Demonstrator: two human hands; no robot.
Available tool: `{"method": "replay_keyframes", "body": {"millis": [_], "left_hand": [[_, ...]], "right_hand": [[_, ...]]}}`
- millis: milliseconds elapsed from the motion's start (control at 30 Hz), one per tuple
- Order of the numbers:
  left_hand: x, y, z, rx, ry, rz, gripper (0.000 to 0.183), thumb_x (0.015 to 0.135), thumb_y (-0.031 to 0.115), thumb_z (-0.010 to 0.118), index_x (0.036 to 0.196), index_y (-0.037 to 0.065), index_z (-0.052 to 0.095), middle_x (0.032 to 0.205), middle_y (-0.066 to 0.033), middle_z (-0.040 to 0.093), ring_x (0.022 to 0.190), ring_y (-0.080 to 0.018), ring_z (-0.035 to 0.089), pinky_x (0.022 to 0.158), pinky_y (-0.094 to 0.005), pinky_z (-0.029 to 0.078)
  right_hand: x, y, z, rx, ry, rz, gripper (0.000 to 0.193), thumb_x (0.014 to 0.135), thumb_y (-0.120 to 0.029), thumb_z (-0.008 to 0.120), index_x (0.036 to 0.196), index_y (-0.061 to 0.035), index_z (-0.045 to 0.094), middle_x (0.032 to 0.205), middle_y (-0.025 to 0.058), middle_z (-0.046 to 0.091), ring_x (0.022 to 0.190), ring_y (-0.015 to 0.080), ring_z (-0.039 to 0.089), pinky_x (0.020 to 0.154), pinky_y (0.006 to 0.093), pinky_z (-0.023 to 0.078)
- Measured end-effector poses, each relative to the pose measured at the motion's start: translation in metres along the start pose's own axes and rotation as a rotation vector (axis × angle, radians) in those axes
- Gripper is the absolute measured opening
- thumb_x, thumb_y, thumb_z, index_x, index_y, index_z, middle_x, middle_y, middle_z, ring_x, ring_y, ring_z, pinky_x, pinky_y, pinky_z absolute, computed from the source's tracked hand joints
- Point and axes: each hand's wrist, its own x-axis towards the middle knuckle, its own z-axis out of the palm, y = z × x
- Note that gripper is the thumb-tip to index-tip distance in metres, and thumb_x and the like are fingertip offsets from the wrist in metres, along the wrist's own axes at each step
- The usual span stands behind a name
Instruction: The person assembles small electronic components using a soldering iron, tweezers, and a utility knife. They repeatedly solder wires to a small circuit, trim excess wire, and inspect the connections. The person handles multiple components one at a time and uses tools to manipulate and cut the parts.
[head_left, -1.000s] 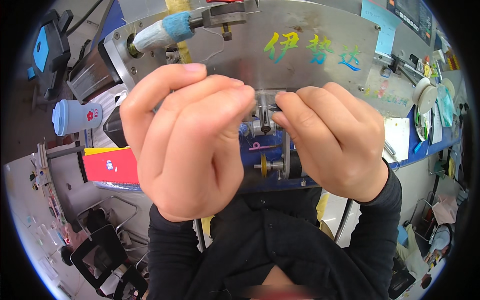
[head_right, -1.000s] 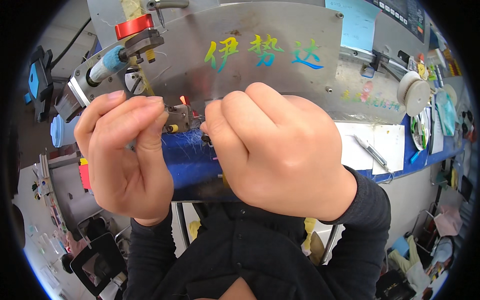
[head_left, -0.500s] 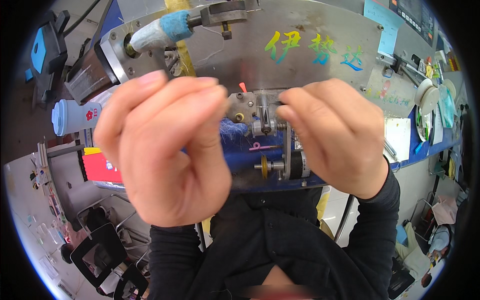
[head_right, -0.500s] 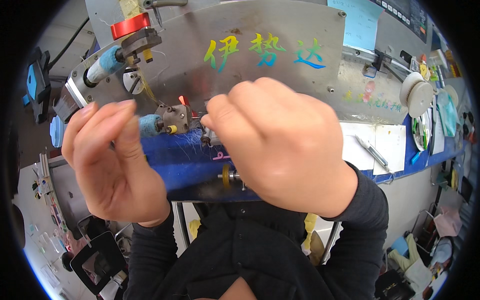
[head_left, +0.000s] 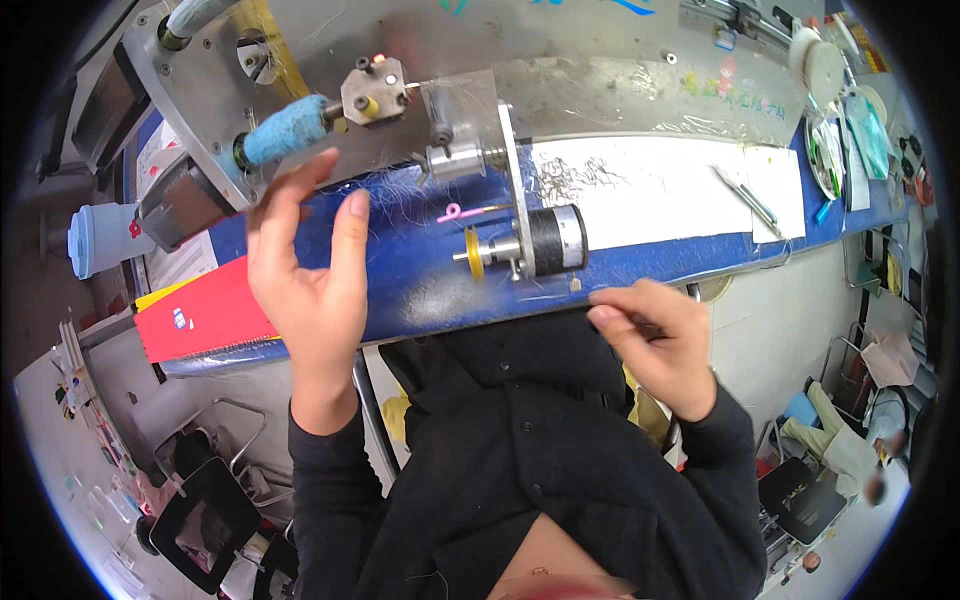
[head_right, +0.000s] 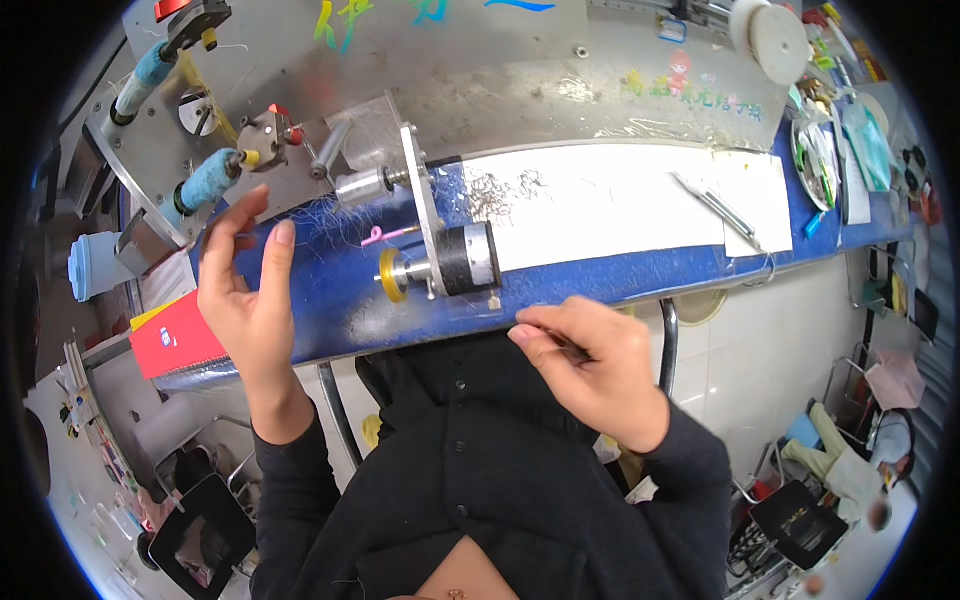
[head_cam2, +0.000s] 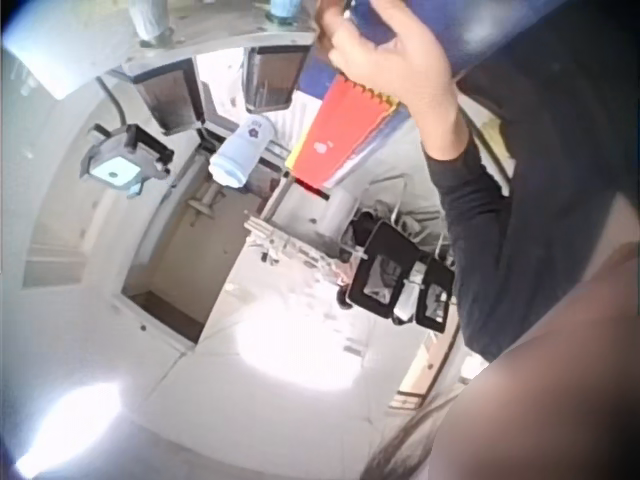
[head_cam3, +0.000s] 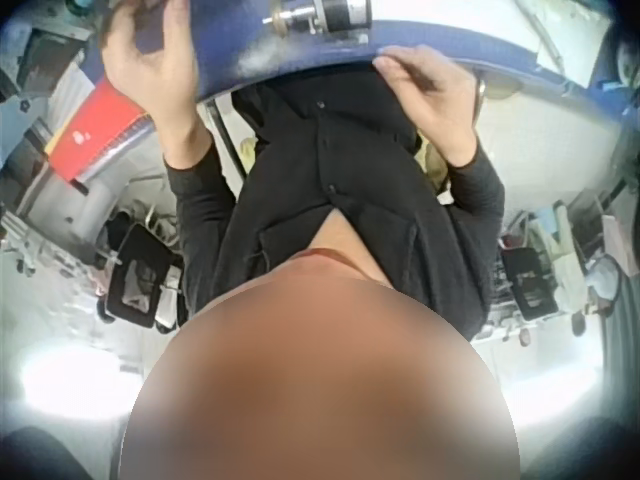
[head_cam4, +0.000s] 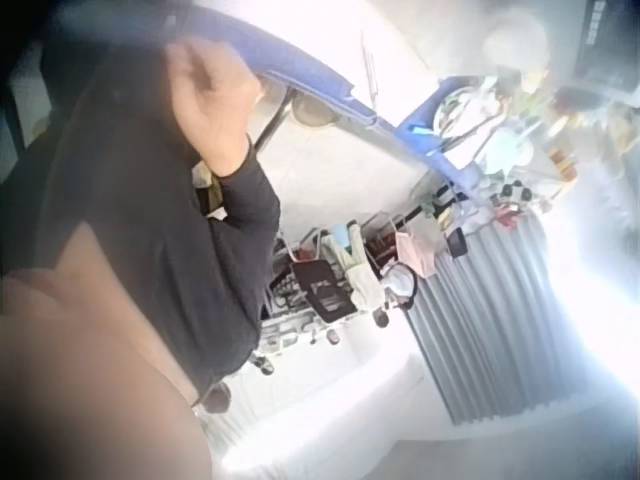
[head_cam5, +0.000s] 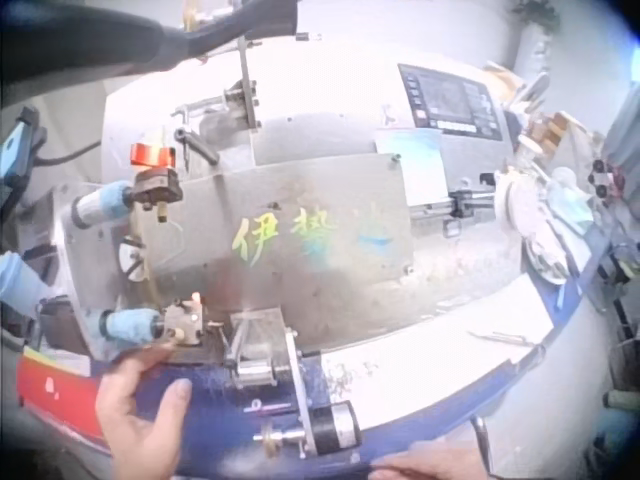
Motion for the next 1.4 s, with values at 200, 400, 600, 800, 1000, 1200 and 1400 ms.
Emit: {"method": "replay_keyframes", "body": {"millis": [200,400,600,800,1000,1200,1400], "left_hand": [[-0.003,0.030,0.007,0.015,-0.036,0.193,0.022,0.083,-0.001,0.075,0.104,0.000,0.070,0.083,-0.0086,0.065,0.071,-0.0163,0.057,0.066,-0.0276,0.047],[-0.010,0.059,-0.005,-0.179,-0.338,0.158,0.012,0.085,-0.002,0.073,0.097,-0.002,0.070,0.082,-0.0050,0.065,0.067,-0.0094,0.056,0.063,-0.0227,0.045],[-0.006,0.073,-0.017,-0.549,-0.798,-0.148,0.013,0.088,-0.004,0.068,0.101,-0.006,0.070,0.086,-0.0076,0.072,0.066,-0.0082,0.067,0.059,-0.0203,0.052],[0.001,0.077,-0.019,-0.616,-0.835,-0.050,0.012,0.087,0.000,0.071,0.099,-0.001,0.070,0.077,-0.0064,0.068,0.064,-0.0079,0.063,0.057,-0.0221,0.049],[0.016,0.075,-0.022,-0.535,-0.715,0.172,0.008,0.085,-0.004,0.069,0.092,-0.001,0.068,0.074,-0.0062,0.065,0.058,-0.0112,0.061,0.052,-0.0231,0.047],[0.040,0.079,-0.026,-0.206,-0.340,0.424,0.010,0.081,-0.008,0.068,0.088,-0.003,0.067,0.077,-0.0093,0.069,0.063,-0.0149,0.064,0.057,-0.0249,0.050],[0.086,0.065,-0.014,0.068,0.104,0.649,0.015,0.081,-0.007,0.070,0.094,-0.001,0.065,0.075,-0.0087,0.065,0.054,-0.0184,0.061,0.049,-0.0276,0.047]], "right_hand": [[-0.023,0.034,0.068,0.163,0.048,0.156,0.023,0.088,-0.014,0.078,0.102,0.0031,0.072,0.070,0.0092,0.064,0.055,0.0100,0.055,0.054,0.0251,0.045],[-0.015,0.003,0.051,0.585,-0.010,0.222,0.018,0.096,-0.012,0.068,0.087,0.0025,0.073,0.063,-0.0036,0.059,0.058,0.0005,0.048,0.052,0.0200,0.036],[0.008,-0.035,-0.006,0.708,-0.356,0.191,0.020,0.095,-0.015,0.070,0.083,-0.0002,0.074,0.062,-0.0022,0.060,0.054,0.0016,0.047,0.049,0.0208,0.032],[0.028,-0.047,-0.018,0.709,-0.564,0.214,0.019,0.094,-0.015,0.072,0.082,-0.0011,0.075,0.062,-0.0027,0.061,0.055,0.0022,0.047,0.051,0.0215,0.033],[0.055,-0.051,-0.009,0.709,-0.462,-0.117,0.015,0.094,-0.011,0.070,0.088,0.0015,0.075,0.088,0.0051,0.068,0.077,0.0086,0.058,0.067,0.0246,0.044],[0.090,-0.079,-0.024,0.615,-0.412,0.096,0.020,0.094,-0.016,0.070,0.092,0.0040,0.074,0.081,0.0069,0.070,0.058,0.0076,0.056,0.056,0.0206,0.042],[0.136,-0.099,-0.012,0.108,-0.013,-0.632,0.023,0.084,0.002,0.074,0.107,-0.0004,0.074,0.077,0.0016,0.067,0.059,0.0049,0.054,0.053,0.0204,0.039]]}}
